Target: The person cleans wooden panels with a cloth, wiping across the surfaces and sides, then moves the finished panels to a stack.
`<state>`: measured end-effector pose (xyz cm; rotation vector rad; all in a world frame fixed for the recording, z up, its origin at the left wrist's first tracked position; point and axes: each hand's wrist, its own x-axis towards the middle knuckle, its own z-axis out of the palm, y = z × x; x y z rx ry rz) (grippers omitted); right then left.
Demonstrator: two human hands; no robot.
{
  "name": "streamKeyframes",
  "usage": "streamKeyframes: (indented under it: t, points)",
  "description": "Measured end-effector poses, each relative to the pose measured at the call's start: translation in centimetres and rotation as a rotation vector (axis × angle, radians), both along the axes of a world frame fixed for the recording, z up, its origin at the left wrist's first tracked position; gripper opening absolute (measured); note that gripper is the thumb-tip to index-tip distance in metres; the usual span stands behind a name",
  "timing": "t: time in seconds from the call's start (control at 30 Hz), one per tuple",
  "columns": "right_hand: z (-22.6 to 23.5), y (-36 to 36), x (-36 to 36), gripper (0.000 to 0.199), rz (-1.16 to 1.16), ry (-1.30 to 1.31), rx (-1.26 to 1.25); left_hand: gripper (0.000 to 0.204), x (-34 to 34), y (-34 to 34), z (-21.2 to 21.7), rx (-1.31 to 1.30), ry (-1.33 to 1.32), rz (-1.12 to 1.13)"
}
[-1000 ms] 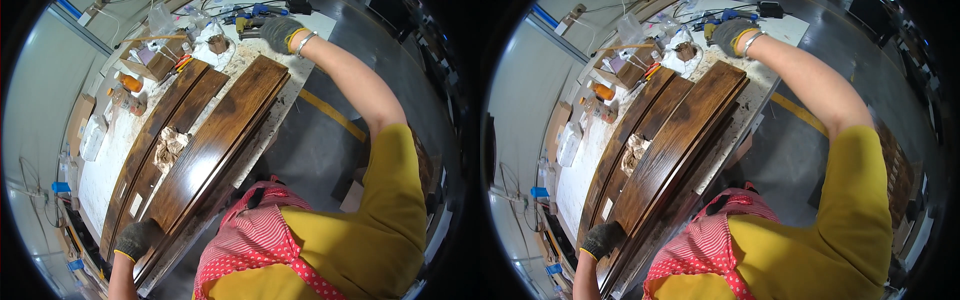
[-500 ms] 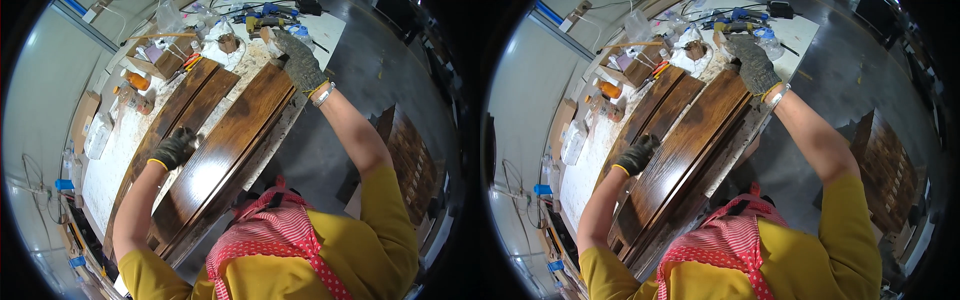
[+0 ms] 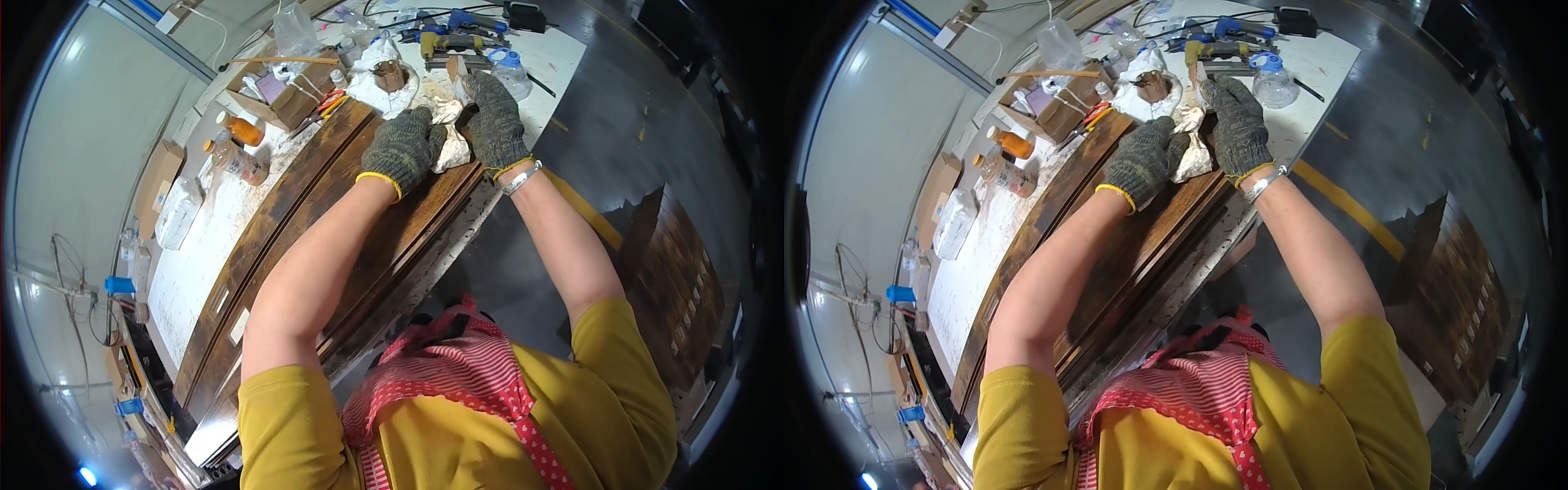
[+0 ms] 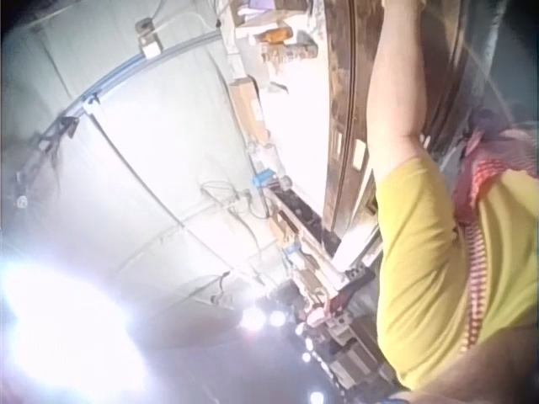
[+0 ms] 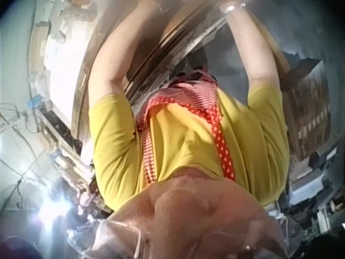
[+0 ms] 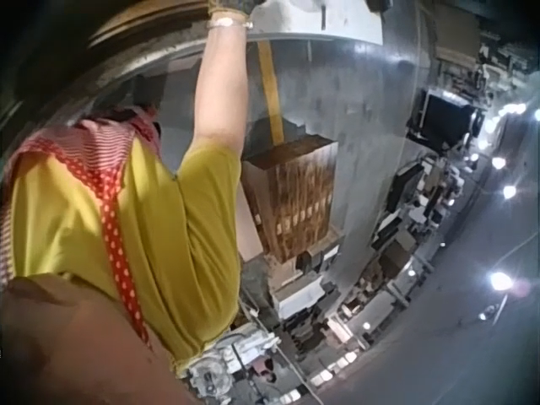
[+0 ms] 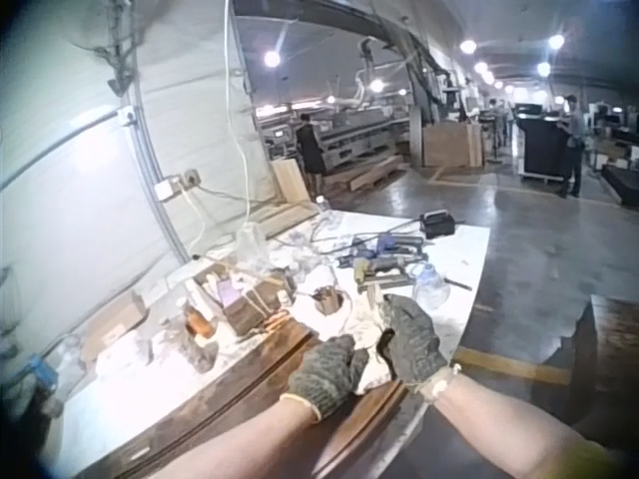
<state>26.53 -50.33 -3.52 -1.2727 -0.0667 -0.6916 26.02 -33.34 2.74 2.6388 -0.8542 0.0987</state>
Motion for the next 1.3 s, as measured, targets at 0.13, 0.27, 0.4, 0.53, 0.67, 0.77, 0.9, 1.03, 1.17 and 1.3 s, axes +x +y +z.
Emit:
streamKeyframes:
  t: [0.13, 0.27, 0.4, 0.53, 0.67, 0.77, 0.9, 1.03, 1.17, 1.3]
  points:
    - [1.1, 0.3, -0.7, 0.036, -0.005, 0.106, -0.056, 0.031, -1.9, 4.6, 0.3, 0.098, 0.017, -0.076]
    - [1.7, 0.3, -0.8, 0.034, 0.152, 0.166, 0.182, 0.024, -7.3, 11.3, 1.9, 0.291, 0.050, 0.028]
    - [0.4, -0.9, -0.5, 0.032, -0.113, -0.030, -0.543, 0.027, -12.4, 23.1, 2.0, 0.568, 0.090, 0.189]
    - [2.9, 1.6, -1.3, 0.031, 0.249, 0.184, 0.083, 0.020, -15.1, 27.2, 5.6, 0.569, -0.053, 0.532]
    - [2.0, 1.4, -1.5, 0.029, 0.246, 0.148, -0.078, 0.037, -10.3, 16.8, 4.3, -0.072, -0.341, 0.179]
    - [1.8, 1.6, -0.3, 0.027, 0.130, -0.089, -0.494, 0.023, -8.8, 7.8, 0.2, 0.275, -0.306, 0.167]
    - [1.7, -0.2, -0.2, 0.024, 0.251, 0.215, -0.216, 0.026, -10.1, 8.2, 0.2, 0.086, -0.286, 0.230]
    - [0.8, -0.1, -0.4, 0.025, 0.040, -0.092, -0.568, 0.033, -13.5, 16.9, 1.5, 0.047, 0.116, 0.352]
    - [2.5, 2.5, -1.8, 0.031, 0.210, 0.244, -0.221, 0.035, -11.7, 16.0, 2.2, 0.311, 0.241, 0.341]
    - [3.2, 2.5, -1.8, 0.034, 0.167, 0.252, -0.272, 0.027, -6.7, 8.5, 1.6, 0.165, 0.078, 0.149]
